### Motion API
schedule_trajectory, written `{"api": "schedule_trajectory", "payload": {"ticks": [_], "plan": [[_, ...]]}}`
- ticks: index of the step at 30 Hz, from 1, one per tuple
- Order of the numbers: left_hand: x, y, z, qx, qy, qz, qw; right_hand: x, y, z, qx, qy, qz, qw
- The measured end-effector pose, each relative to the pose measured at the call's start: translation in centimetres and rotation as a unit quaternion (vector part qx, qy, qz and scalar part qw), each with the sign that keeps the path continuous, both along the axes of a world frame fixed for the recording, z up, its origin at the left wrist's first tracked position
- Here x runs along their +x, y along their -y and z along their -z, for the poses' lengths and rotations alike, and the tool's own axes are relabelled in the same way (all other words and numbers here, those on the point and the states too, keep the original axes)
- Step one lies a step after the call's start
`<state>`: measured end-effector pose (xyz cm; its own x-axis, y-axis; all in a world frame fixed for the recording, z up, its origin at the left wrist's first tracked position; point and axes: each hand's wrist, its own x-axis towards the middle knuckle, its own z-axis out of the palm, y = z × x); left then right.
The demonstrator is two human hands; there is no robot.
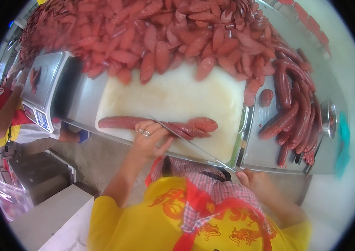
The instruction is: The person slices long red sausages into thin rounds on a white cutting board using a knife. Sliced pieces accumulate on the board and are periodically moved aside to make space for continued cutting.
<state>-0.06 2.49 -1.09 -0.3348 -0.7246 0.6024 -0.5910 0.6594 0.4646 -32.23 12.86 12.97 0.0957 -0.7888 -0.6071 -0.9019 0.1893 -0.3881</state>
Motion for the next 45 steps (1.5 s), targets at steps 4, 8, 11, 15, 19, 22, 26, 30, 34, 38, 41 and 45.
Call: {"api": "schedule_trajectory", "payload": {"ticks": [4,8,11,15,19,22,26,30,34,38,41,45], "plan": [[-0.3,0.1,0.1,0.012,-0.006,-0.003,1.0,5.0,3.7,5.4,-0.079,0.056,-0.042,0.994],[-0.1,-0.2,0.0,0.001,0.017,0.005,1.0,9.6,7.2,8.6,-0.14,0.08,-0.065,0.985],[0.9,0.2,-0.1,-0.014,0.042,0.012,0.999,9.5,7.2,7.7,-0.158,0.097,-0.068,0.98],[1.9,0.5,0.1,-0.009,0.041,0.0,0.999,4.3,2.1,3.7,-0.055,0.03,-0.016,0.998],[2.1,0.3,0.4,0.0,0.038,0.007,0.999,3.0,-0.3,2.2,-0.027,0.037,0.017,0.999],[1.9,0.2,0.7,0.006,0.014,-0.001,1.0,6.1,2.0,4.5,-0.067,0.004,-0.013,0.998],[1.8,0.1,0.6,-0.016,0.028,-0.002,0.999,11.3,6.8,8.6,-0.192,0.079,-0.061,0.976],[2.7,0.2,0.1,-0.027,0.041,-0.042,0.998,11.9,7.7,8.3,-0.176,0.107,-0.051,0.977],[3.9,0.3,-0.2,0.006,0.023,-0.058,0.998,7.3,3.7,4.5,-0.071,0.043,-0.028,0.996],[4.3,0.4,0.1,-0.007,0.024,-0.038,0.999,5.1,1.1,2.1,-0.044,0.017,-0.019,0.999],[4.3,0.4,0.5,-0.012,0.023,-0.037,0.999,7.5,3.3,4.1,-0.081,0.037,-0.039,0.995],[4.2,0.4,0.5,-0.02,0.022,-0.038,0.999,13.3,8.1,8.1,-0.147,0.09,-0.069,0.983]]}}
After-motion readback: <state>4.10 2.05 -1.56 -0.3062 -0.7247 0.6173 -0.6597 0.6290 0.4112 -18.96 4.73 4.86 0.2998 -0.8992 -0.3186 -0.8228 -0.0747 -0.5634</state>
